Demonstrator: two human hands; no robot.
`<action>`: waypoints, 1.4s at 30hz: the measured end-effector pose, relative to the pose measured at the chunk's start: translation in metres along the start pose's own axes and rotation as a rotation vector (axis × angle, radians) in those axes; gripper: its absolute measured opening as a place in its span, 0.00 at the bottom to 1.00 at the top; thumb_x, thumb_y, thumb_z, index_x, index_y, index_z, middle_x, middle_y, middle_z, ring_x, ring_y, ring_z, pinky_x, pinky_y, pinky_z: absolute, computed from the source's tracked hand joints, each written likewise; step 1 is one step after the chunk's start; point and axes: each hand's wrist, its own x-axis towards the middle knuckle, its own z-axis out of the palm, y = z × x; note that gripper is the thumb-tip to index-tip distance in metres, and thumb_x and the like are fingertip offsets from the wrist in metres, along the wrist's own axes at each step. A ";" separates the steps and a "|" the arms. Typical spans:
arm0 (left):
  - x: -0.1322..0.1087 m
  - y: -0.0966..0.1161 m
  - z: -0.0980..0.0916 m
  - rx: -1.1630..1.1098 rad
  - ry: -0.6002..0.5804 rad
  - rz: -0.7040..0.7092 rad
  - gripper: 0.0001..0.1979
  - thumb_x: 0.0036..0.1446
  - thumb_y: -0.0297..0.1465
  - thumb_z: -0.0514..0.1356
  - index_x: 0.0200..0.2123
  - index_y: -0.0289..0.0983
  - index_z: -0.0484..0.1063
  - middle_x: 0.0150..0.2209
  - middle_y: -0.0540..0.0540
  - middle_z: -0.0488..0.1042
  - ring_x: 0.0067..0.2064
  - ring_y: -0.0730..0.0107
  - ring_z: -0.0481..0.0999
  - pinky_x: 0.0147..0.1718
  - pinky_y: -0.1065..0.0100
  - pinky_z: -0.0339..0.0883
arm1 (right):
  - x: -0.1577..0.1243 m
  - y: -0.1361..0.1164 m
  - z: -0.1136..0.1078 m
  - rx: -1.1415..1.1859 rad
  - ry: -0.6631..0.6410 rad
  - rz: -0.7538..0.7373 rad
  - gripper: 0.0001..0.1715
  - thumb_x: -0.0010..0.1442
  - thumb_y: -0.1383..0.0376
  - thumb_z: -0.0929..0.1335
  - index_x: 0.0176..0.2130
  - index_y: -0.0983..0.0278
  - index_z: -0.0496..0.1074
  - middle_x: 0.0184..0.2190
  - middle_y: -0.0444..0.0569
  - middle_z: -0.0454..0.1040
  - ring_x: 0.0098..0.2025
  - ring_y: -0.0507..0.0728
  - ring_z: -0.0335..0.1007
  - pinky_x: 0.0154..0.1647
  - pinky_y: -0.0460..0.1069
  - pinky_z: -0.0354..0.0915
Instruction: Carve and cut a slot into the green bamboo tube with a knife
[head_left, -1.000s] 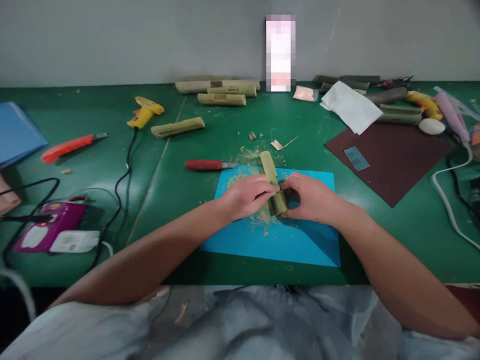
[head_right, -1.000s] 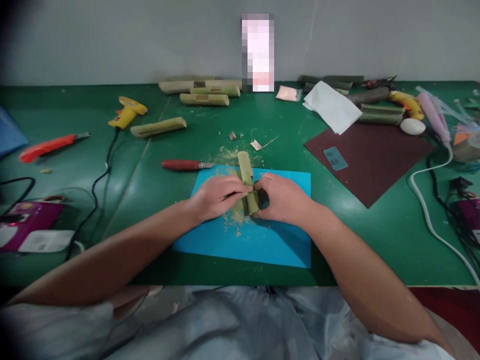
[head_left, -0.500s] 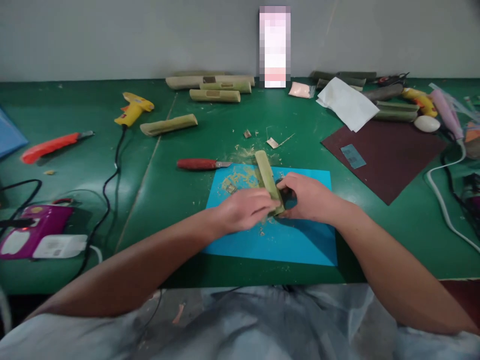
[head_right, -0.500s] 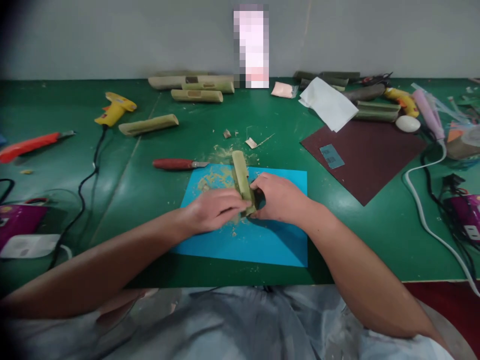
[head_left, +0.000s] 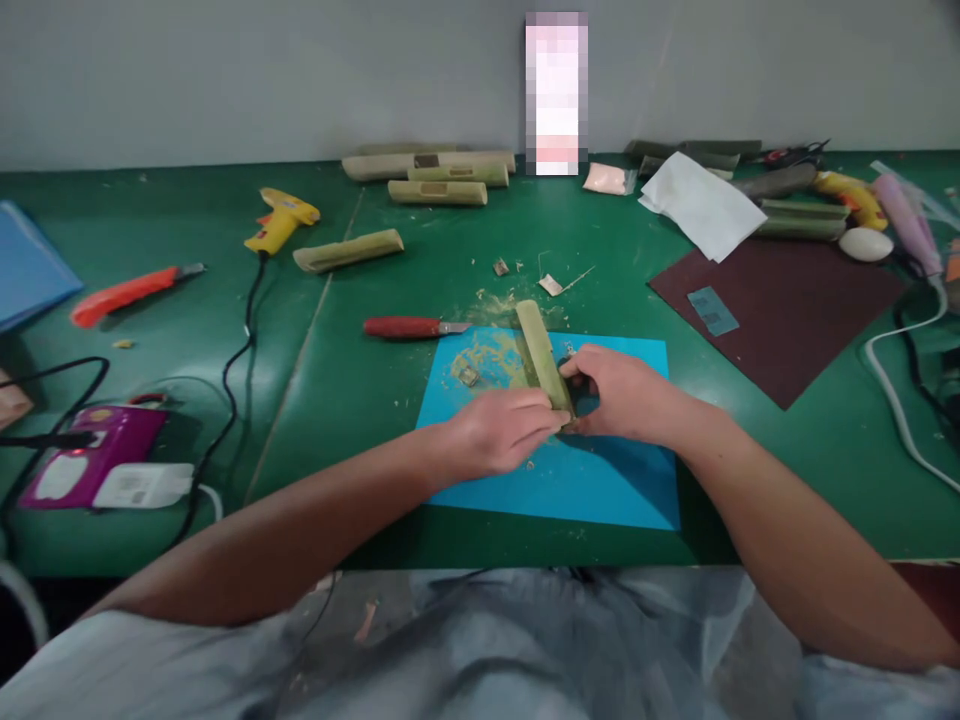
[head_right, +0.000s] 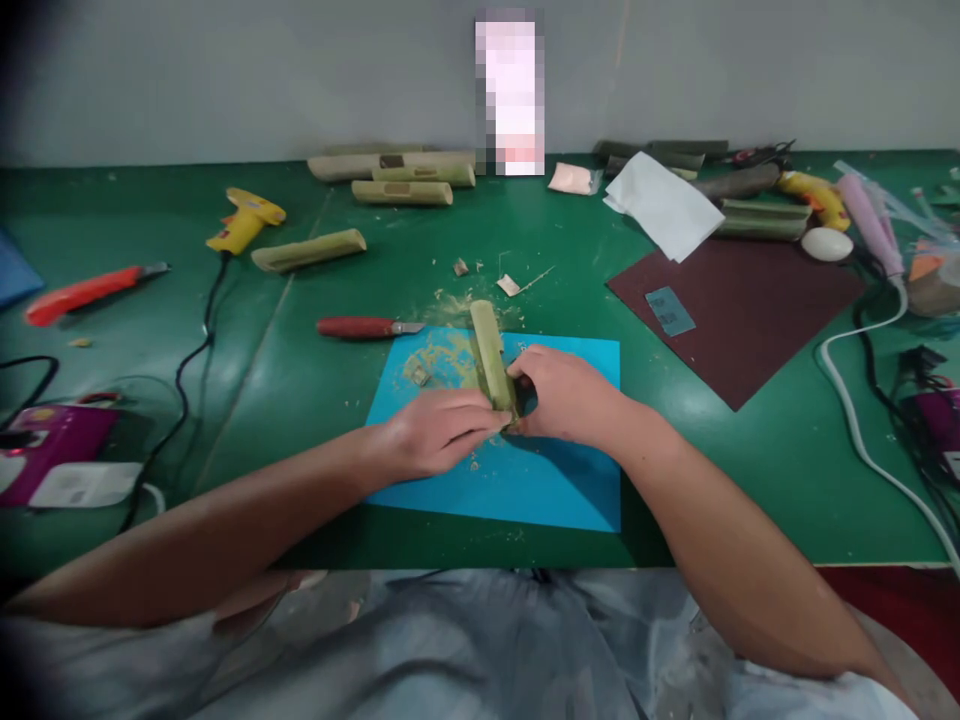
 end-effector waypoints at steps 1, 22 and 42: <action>0.000 0.000 0.000 0.004 0.006 -0.009 0.13 0.72 0.30 0.53 0.44 0.36 0.78 0.36 0.44 0.79 0.37 0.69 0.79 0.35 0.70 0.72 | 0.000 0.000 0.000 0.004 0.000 -0.003 0.25 0.45 0.58 0.79 0.42 0.60 0.75 0.41 0.47 0.73 0.39 0.56 0.68 0.37 0.50 0.61; 0.000 -0.002 -0.001 0.066 0.085 -0.081 0.13 0.72 0.31 0.54 0.43 0.35 0.78 0.36 0.43 0.78 0.37 0.67 0.79 0.35 0.69 0.71 | 0.000 0.003 0.001 -0.003 0.008 -0.008 0.26 0.46 0.58 0.79 0.44 0.60 0.75 0.40 0.47 0.74 0.38 0.56 0.68 0.36 0.50 0.60; 0.000 -0.001 -0.001 0.013 0.076 -0.102 0.13 0.72 0.32 0.54 0.44 0.37 0.78 0.37 0.44 0.80 0.38 0.69 0.80 0.37 0.70 0.72 | 0.000 0.002 -0.001 0.009 -0.005 -0.003 0.25 0.46 0.57 0.79 0.44 0.60 0.75 0.40 0.47 0.74 0.37 0.56 0.68 0.36 0.50 0.60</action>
